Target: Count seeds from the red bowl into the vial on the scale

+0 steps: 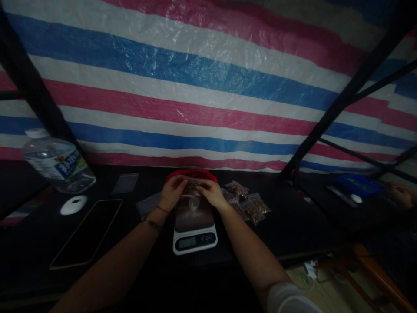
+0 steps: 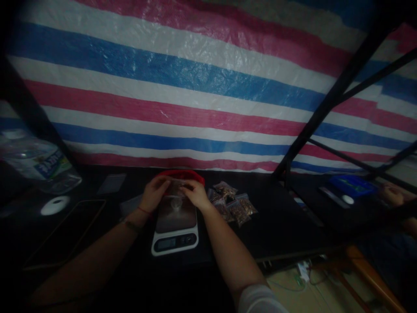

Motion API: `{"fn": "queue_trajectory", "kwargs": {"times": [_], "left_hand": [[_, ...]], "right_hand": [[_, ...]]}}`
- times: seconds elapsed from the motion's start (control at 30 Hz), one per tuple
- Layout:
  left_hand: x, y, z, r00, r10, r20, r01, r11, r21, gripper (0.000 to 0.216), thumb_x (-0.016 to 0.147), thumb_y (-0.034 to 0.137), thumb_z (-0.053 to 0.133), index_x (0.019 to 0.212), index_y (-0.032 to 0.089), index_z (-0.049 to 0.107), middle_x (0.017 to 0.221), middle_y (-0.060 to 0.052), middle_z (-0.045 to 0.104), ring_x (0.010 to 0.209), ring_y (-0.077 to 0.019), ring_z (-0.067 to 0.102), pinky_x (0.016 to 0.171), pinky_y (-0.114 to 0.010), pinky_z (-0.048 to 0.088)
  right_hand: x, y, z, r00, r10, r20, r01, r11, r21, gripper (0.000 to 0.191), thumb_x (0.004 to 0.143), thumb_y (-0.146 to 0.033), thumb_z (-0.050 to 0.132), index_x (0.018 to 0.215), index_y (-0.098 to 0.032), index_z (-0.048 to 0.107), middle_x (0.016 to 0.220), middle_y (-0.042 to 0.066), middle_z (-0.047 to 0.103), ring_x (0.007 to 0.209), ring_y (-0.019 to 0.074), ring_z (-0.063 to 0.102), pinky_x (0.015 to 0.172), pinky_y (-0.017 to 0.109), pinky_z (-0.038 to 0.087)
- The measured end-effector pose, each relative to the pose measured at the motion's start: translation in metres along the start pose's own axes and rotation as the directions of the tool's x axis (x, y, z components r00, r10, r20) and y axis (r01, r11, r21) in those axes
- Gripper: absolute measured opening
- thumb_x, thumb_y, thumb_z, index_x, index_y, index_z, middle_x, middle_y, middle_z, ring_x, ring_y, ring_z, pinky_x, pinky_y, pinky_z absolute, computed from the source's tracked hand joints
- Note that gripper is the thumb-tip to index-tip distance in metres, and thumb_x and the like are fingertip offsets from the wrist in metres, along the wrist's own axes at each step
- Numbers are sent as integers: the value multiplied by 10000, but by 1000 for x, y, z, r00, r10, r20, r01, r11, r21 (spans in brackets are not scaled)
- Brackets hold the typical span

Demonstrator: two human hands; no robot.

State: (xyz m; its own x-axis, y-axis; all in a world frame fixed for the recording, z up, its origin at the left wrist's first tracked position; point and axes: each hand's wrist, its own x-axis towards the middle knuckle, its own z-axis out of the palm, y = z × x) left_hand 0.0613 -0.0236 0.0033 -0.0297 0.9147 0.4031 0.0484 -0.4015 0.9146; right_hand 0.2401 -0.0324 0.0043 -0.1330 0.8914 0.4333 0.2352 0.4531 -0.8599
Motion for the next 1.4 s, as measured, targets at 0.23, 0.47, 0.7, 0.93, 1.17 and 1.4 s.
{"fn": "queue_trajectory", "kwargs": {"times": [0.23, 0.47, 0.7, 0.93, 1.17, 1.4], "left_hand": [[-1, 0, 8, 989, -89, 115, 93, 995, -34, 404, 690, 391, 693, 1000, 142, 628, 1010, -106, 699, 903, -229, 661, 809, -395, 547], [1, -3, 3, 982, -3, 188, 12, 999, -43, 392, 722, 388, 668, 1026, 145, 614, 1056, -108, 684, 960, -225, 650, 887, -408, 518], [-3, -6, 4, 964, 16, 265, -6, 999, -37, 561, 690, 370, 712, 1175, 158, 528, 1150, -118, 643, 997, -232, 644, 907, -425, 512], [10, 27, 12, 947, 36, 320, -27, 999, -33, 576, 695, 287, 710, 1209, 170, 477, 1128, -117, 647, 1004, -232, 641, 910, -435, 507], [16, 63, 26, 928, 32, 372, -17, 999, -42, 544, 719, 284, 647, 1217, 161, 465, 1083, -111, 662, 921, -209, 667, 790, -364, 550], [2, 83, -11, 965, -49, 258, -3, 981, 195, 389, 736, 424, 624, 1017, 155, 613, 882, -66, 697, 776, -195, 661, 709, -333, 540]], "right_hand": [[1, 0, 8, 992, 80, -99, -65, 988, 142, 301, 771, -306, 615, 1052, -202, 641, 1003, 54, 688, 904, 182, 640, 847, 332, 499], [-1, 0, 4, 987, 151, 46, -155, 982, 109, 353, 653, -312, 737, 965, -170, 652, 922, 35, 684, 828, 176, 633, 801, 317, 498], [2, 2, -1, 987, 155, 52, -161, 975, 150, 298, 765, -405, 628, 939, -165, 664, 878, 34, 679, 783, 166, 627, 737, 284, 500], [9, -20, -8, 984, 173, 42, -178, 944, 279, 328, 731, -408, 657, 961, -174, 647, 877, 31, 678, 707, 158, 626, 616, 261, 516], [0, -53, -23, 951, 250, 180, -286, 934, 214, 422, 721, -396, 675, 1089, -211, 582, 851, 15, 671, 654, 148, 629, 438, 197, 470], [-50, -51, -85, 916, 367, 160, -400, 866, 300, 509, 690, -312, 728, 1160, -255, 541, 1008, 39, 675, 768, 155, 673, 516, 190, 498]]}}
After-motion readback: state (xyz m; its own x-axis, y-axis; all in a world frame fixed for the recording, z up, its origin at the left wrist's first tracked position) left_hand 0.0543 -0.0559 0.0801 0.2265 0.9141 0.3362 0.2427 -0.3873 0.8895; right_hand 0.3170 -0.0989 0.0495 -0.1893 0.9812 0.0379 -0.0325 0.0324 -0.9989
